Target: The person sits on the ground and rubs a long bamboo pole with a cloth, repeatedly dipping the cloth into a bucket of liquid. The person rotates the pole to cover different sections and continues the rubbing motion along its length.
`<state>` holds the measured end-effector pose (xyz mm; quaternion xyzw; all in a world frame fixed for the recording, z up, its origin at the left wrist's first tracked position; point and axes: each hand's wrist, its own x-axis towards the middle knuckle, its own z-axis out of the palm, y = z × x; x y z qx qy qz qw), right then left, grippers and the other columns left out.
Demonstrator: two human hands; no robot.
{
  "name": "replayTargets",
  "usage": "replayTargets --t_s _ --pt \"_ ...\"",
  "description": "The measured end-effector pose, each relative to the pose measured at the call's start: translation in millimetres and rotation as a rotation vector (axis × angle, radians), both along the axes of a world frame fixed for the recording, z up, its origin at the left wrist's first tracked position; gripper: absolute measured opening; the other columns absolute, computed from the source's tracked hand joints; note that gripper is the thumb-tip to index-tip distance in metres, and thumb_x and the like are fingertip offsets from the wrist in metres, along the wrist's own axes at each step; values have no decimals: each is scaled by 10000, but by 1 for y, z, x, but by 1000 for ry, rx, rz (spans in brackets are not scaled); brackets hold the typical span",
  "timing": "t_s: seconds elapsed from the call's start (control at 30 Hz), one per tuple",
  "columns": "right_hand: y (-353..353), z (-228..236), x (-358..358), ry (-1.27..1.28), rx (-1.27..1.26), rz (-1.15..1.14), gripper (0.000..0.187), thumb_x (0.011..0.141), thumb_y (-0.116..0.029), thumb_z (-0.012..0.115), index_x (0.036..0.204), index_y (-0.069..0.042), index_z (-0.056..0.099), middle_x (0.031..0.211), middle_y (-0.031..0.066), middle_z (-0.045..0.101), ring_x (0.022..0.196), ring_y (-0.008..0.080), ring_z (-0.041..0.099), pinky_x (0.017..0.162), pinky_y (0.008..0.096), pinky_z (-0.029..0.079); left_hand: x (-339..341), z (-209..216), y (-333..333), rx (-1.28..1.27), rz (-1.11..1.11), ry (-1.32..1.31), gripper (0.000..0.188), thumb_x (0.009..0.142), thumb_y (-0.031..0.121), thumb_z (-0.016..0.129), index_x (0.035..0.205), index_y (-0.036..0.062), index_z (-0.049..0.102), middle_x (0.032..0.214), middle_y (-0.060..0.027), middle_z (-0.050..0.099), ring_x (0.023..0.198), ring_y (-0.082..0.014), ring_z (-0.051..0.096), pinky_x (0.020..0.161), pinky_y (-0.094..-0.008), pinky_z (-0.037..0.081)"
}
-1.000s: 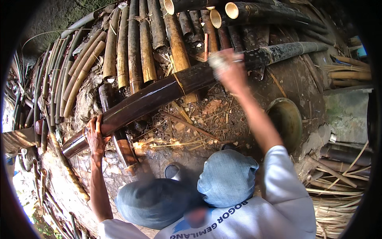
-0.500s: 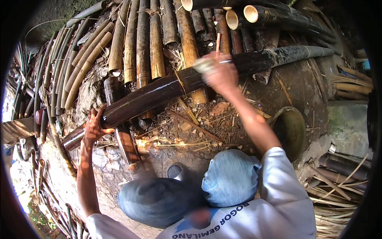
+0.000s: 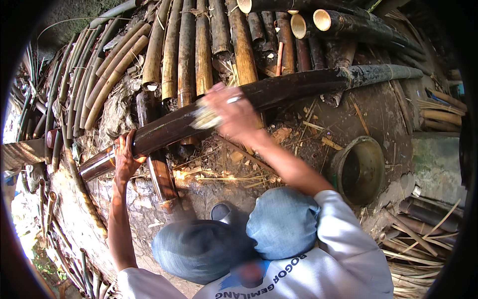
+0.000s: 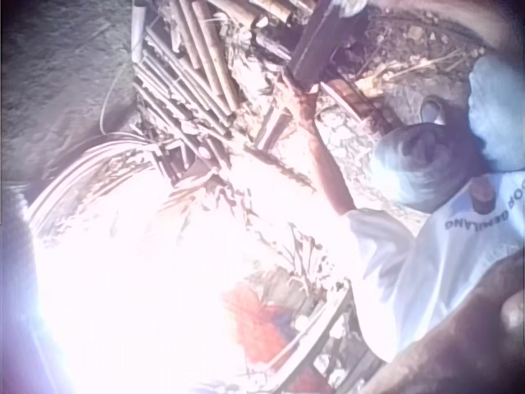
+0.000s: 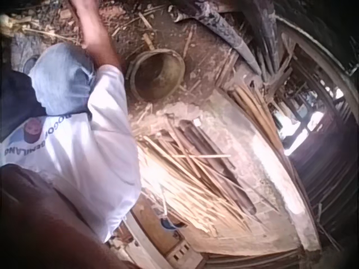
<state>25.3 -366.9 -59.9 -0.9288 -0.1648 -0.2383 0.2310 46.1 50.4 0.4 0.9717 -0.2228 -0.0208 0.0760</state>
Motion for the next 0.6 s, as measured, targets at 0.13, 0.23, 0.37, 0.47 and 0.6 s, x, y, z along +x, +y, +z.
replayTargets --t_s 0.13,0.23,0.37,0.47,0.6 --pt "-162 28 -4 204 -46 -513 526 933 -294 708 1421 -167 558 1273 174 659 826 325 712 732 464 630 -15 6 10 23 52 -15 1051 653 172 903 1563 98 382 1412 -183 492 1325 -425 471 1106 -561 349" --pt "-233 49 9 477 59 -854 568 965 -383 647 1439 -101 514 1175 240 676 1045 380 669 842 549 575 -18 -11 -11 47 78 -103 1035 672 167 895 1565 93 378 1425 -177 487 1357 -418 447 1169 -560 306" --pt "-20 38 1 551 -59 -240 670 923 -346 671 1473 -12 482 1340 286 615 1018 367 682 884 526 568 -29 -9 -11 84 139 -173 1043 665 82 892 1570 107 375 1498 -185 449 1437 -397 381 1246 -554 219" --pt "16 -4 4 -38 -194 -28 551 936 -185 652 1468 -95 539 1573 170 489 1118 286 691 1007 505 548 -18 -17 -27 54 109 -154 1063 646 58 896 1571 111 376 1517 -192 432 1454 -387 364 1254 -549 206" --pt "-113 31 1 335 -32 -381 511 968 -295 638 1430 -91 558 1330 203 630 1061 346 704 890 508 592 -34 -14 10 67 187 -181 1064 655 43 881 1581 111 362 1536 -190 411 1469 -381 349 1259 -555 182"
